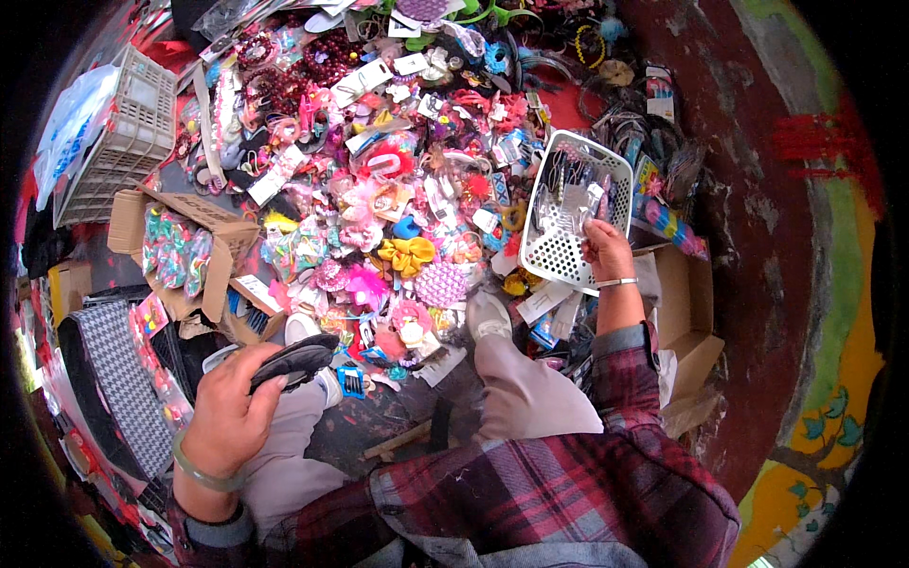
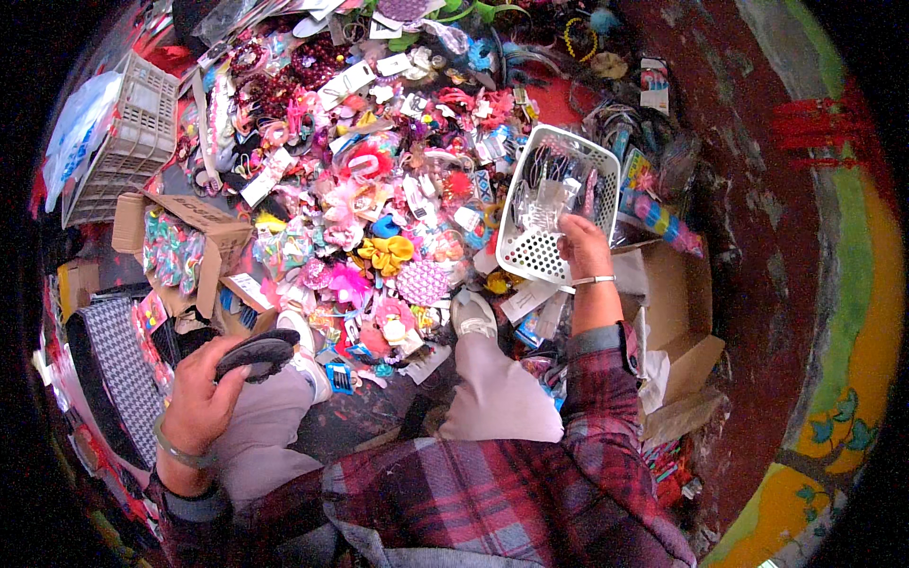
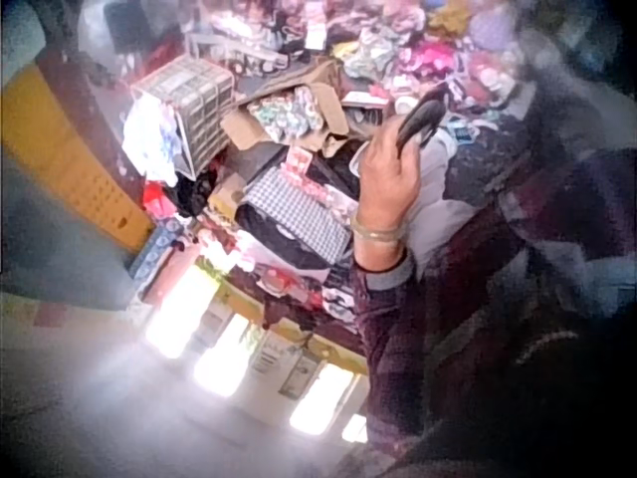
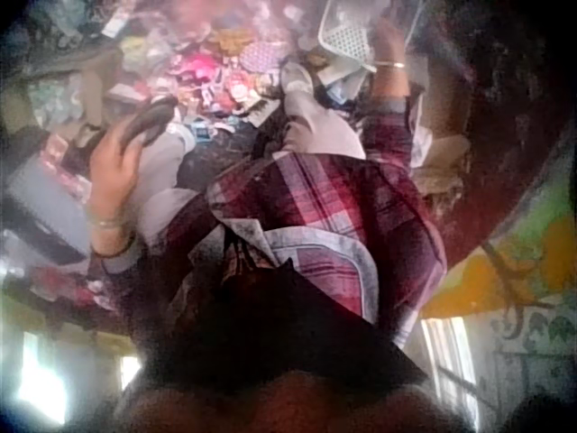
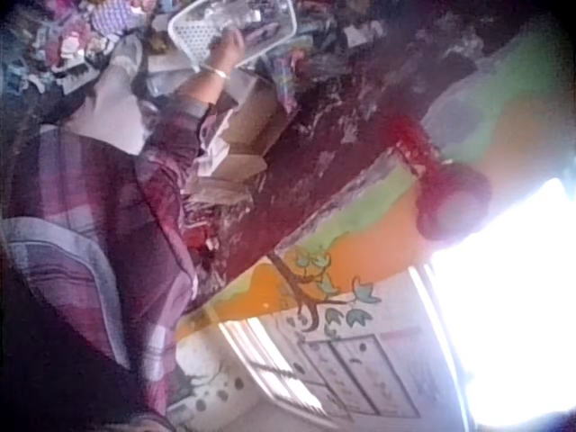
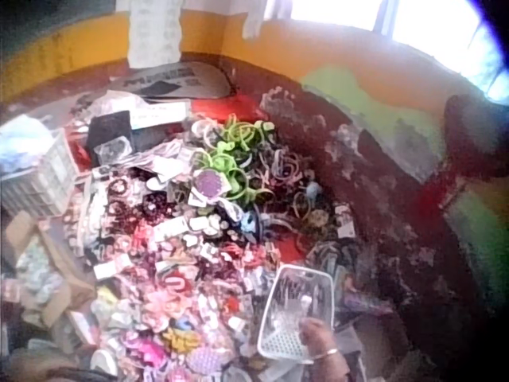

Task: The person sorts through a large pile of hair accessories and small items on the floor, picking up individual items, placing some into a small white basket, and others into various boxes and crates.

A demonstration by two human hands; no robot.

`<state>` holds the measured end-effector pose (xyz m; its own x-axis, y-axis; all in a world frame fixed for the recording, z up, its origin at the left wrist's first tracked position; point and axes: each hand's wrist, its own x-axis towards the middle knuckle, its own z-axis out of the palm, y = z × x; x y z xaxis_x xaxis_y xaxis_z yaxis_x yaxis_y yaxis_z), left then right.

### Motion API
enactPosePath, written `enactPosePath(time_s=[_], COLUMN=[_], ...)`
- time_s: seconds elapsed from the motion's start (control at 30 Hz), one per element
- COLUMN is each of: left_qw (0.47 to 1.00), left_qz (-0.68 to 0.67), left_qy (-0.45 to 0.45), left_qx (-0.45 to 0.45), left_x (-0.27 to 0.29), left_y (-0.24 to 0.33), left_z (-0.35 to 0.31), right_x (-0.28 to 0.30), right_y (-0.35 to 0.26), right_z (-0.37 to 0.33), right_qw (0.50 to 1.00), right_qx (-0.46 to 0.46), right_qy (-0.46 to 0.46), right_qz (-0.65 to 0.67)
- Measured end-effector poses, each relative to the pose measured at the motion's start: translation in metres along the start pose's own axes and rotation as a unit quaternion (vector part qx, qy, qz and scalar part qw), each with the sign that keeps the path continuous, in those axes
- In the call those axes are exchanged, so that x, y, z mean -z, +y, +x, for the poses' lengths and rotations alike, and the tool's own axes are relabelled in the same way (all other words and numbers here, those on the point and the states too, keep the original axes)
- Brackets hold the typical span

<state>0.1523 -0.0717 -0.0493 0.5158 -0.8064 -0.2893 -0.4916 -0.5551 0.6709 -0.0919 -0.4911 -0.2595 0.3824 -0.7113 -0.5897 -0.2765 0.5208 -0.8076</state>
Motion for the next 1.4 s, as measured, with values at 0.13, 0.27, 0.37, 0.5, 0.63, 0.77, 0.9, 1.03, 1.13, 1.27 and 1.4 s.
enactPosePath(time_s=[0.13,0.27,0.37,0.5,0.63,0.77,0.9,1.03,1.13,1.27,1.4], left_qw=[1.0,1.0,1.0,1.0,1.0,1.0,1.0,1.0,1.0,1.0,1.0], left_qz=[-0.006,0.0,-0.012,-0.002,0.002,0.0,-0.005,-0.005,-0.009,-0.009,0.007], left_qy=[-0.006,-0.007,0.008,0.007,0.008,0.008,0.008,0.006,0.008,0.011,-0.007], left_qx=[0.009,0.006,0.009,0.006,0.007,0.008,0.0,0.006,0.015,0.023,0.007], left_x=[0.0,0.001,-0.001,-0.002,-0.002,-0.001,-0.002,-0.002,-0.001,-0.001,0.002], left_y=[0.001,0.001,0.002,0.0,-0.001,0.001,-0.001,0.0,0.0,-0.002,0.003], left_z=[0.0,0.0,0.0,-0.001,-0.001,-0.001,0.0,0.0,-0.002,-0.005,-0.003], right_x=[0.01,0.005,0.016,0.031,0.012,-0.008,0.009,-0.004,-0.022,-0.044,-0.122], right_y=[0.009,0.013,0.018,0.034,0.038,0.037,0.077,0.068,0.043,0.013,0.01], right_z=[0.006,0.006,0.015,0.036,0.047,0.059,0.106,0.093,0.07,0.049,0.019], right_qw=[0.998,0.993,1.0,0.963,0.952,0.892,0.855,0.881,0.907,0.719,0.841], right_qx=[-0.001,0.011,0.002,0.031,0.024,0.063,0.153,0.079,-0.049,0.198,0.279], right_qy=[-0.036,-0.06,-0.016,0.078,0.082,0.038,0.008,0.014,-0.01,0.109,-0.019], right_qz=[0.06,0.106,0.025,-0.257,-0.296,-0.446,-0.495,-0.467,-0.417,-0.657,-0.464])
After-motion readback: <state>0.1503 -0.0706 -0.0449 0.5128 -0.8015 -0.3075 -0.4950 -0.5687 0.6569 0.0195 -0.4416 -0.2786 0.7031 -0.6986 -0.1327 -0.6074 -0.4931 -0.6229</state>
